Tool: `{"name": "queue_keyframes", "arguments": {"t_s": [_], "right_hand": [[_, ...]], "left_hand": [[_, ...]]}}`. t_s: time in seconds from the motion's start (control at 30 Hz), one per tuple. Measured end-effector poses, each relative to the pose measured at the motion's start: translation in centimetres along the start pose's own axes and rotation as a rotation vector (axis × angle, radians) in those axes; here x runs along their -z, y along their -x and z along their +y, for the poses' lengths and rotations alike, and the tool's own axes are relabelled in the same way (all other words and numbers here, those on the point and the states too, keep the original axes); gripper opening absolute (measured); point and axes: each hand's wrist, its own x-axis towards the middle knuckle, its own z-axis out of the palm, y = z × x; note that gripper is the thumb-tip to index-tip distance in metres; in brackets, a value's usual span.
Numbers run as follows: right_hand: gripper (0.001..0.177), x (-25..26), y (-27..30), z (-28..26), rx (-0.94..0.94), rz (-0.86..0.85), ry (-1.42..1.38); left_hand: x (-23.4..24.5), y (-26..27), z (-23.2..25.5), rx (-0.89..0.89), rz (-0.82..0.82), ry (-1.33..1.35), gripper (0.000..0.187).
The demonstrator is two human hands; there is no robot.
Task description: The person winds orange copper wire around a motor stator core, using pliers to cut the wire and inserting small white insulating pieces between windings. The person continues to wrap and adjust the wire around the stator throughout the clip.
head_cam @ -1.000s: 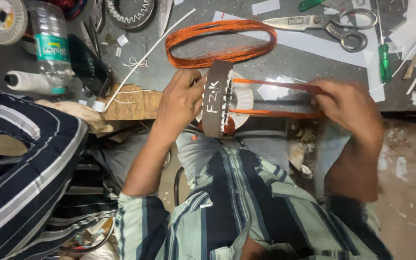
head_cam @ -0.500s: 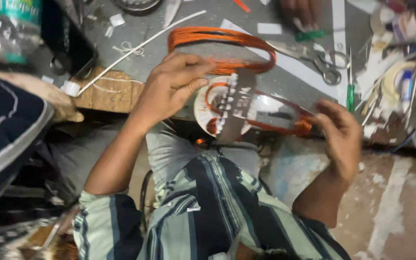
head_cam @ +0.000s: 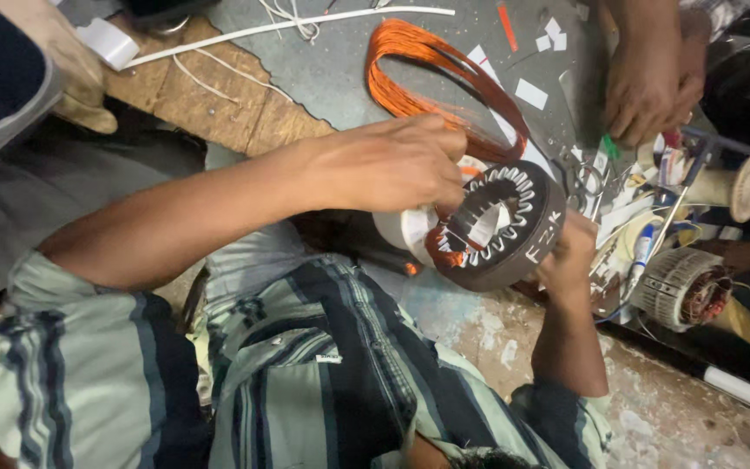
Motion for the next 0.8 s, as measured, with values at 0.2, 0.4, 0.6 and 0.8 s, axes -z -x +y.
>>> {"name": "queue_keyframes", "arguments": {"t_s": [0.2, 0.4, 0.6, 0.8], "right_hand": [[0.009, 0.8, 3.3, 3.0, 0.005, 0.052, 0.096], [0.014, 1.0, 3.6, 2.7, -0.227, 0.010, -0.144], [0.019, -1.6, 1.4, 0.4, -0.118, 0.063, -0.276], [0.015, -1.9, 0.0, -1.5, -0.058, 0.040, 0.182]], "left_hand": [[0.3, -1.2, -0.2, -0.025, -0.108, -0.106, 0.007], [0.2, -1.1, 0.1, -0.069, -0.058, -0.129, 0.008], [-0.6, -1.6, -0.2, -0.157, -0.105, -0.222, 0.009], [1.0, -1.4, 1.7, -0.094, -0.057, -0.274, 0.011]]}}
